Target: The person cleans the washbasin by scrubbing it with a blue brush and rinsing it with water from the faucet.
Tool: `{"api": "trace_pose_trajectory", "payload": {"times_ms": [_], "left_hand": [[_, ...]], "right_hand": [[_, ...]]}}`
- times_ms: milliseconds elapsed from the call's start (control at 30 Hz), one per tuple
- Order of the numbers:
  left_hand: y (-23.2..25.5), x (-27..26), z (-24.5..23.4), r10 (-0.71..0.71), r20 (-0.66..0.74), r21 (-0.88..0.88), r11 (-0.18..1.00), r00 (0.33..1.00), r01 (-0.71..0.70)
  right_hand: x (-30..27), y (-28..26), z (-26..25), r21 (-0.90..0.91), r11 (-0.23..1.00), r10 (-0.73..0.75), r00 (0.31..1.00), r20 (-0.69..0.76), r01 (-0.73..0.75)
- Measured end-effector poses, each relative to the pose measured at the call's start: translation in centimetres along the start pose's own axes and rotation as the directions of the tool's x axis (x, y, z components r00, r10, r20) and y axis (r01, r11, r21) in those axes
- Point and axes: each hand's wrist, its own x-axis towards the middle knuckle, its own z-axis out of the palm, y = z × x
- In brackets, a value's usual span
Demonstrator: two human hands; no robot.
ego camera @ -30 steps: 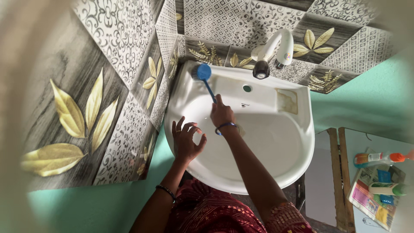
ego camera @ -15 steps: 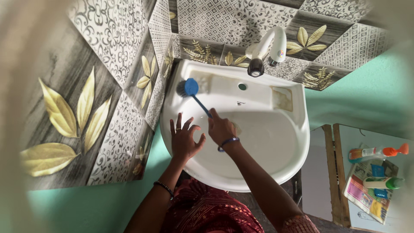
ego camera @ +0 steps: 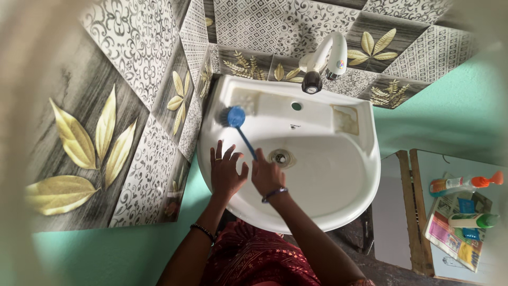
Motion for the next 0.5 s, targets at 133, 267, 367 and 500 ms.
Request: {"api": "trace_pose_trajectory", "payload": {"times_ms": [133, 267, 367, 500], "left_hand": [[-0.2, -0.2, 0.3, 0.011, 0.002, -0.015, 1.000, 1.000, -0.011], [-0.8, -0.6, 0.4, 0.036, -0.028, -0.076, 0.996, 0.999, -0.038], [-0.6, -0.7, -0.1, 0.013, -0.056, -0.171, 0.985, 0.998, -0.022], [0.5, -1.0, -2.1, -0.073, -0.112, -0.302, 0.953, 0.991, 0.036]], "right_hand": [[0.6, 0.5, 1.0, -0.020, 0.999, 0.038, 0.999, -0.013, -0.038], [5.1, 3.2, 2.1, -0.073, 0.993, 0.083, 0.993, -0.086, -0.089], [6.2, 5.0, 2.6, 0.066, 0.996, 0.061, 0.998, -0.031, -0.059], [4.7, 4.5, 0.9, 0.676, 0.641, 0.079, 0.907, 0.413, -0.363]]}}
